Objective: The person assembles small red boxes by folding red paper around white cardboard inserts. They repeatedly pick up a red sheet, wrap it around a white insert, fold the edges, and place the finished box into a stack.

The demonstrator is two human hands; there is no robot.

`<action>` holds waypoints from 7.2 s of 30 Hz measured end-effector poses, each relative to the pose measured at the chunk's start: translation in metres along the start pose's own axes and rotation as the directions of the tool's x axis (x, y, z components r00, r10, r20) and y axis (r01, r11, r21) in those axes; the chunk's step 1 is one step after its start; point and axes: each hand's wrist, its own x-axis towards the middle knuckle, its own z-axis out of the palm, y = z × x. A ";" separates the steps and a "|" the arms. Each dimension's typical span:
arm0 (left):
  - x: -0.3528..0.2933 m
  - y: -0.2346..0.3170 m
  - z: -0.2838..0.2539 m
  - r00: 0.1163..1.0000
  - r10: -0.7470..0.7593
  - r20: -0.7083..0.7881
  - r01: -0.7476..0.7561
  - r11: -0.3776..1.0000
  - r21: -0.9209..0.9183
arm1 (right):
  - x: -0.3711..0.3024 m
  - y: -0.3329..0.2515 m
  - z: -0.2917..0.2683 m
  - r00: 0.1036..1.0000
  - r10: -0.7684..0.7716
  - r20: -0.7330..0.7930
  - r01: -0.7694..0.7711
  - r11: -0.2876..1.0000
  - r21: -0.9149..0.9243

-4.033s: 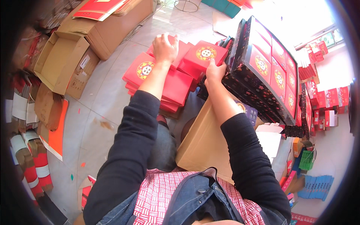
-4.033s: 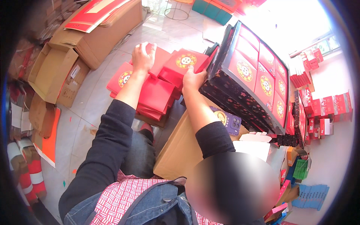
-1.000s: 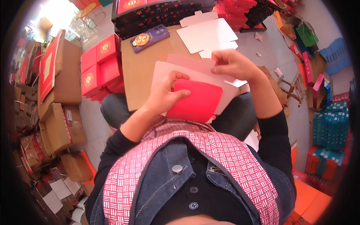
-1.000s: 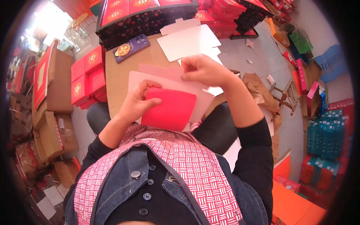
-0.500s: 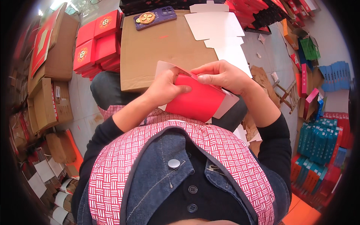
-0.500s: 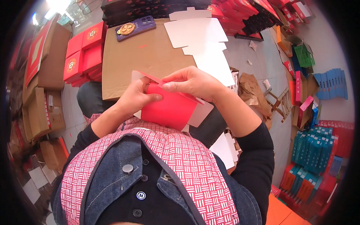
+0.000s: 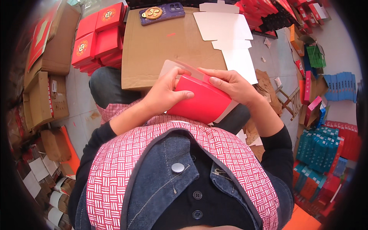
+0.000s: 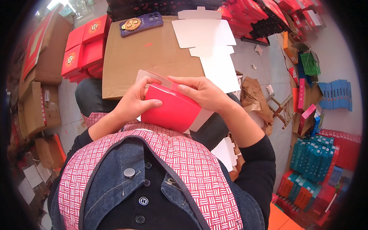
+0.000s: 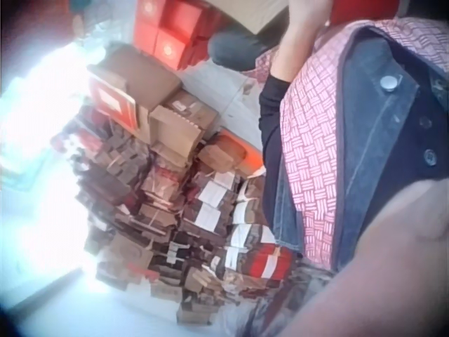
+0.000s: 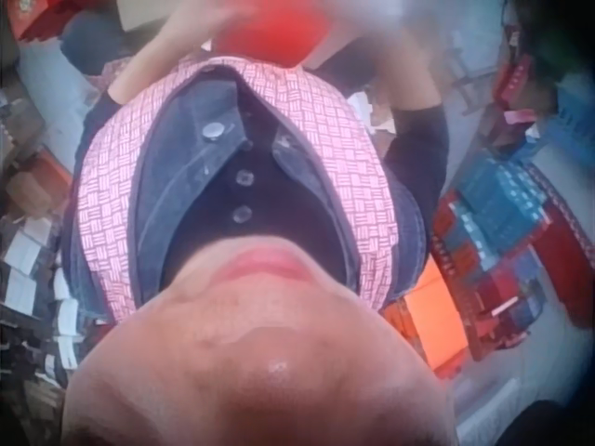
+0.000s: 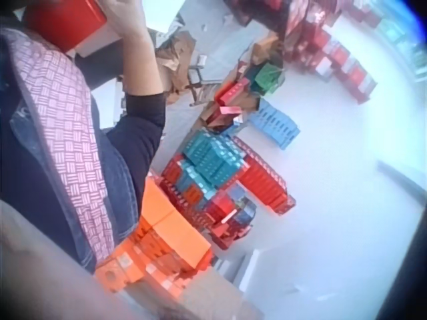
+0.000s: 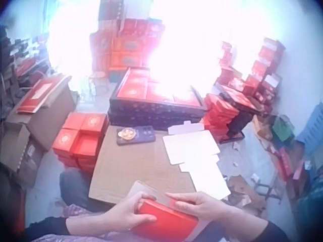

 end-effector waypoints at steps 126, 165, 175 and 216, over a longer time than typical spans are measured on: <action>0.011 -0.024 -0.041 0.921 0.318 -0.225 -0.312 0.948 0.062 | 0.097 -0.015 -0.007 0.990 -0.099 0.097 0.103 0.994 -0.036; 0.021 -0.045 -0.046 0.875 0.365 -0.319 -0.349 0.931 0.109 | 0.101 0.004 0.008 0.987 -0.158 -0.008 0.148 0.943 -0.298; 0.019 -0.043 -0.043 0.853 0.422 -0.308 -0.415 0.905 0.093 | 0.099 0.003 0.017 0.936 -0.351 -0.027 0.302 0.840 -0.451; 0.051 0.021 -0.034 0.865 0.486 0.122 -0.327 0.363 0.873 | 0.083 0.028 -0.017 0.976 0.074 -0.205 -0.028 0.975 0.220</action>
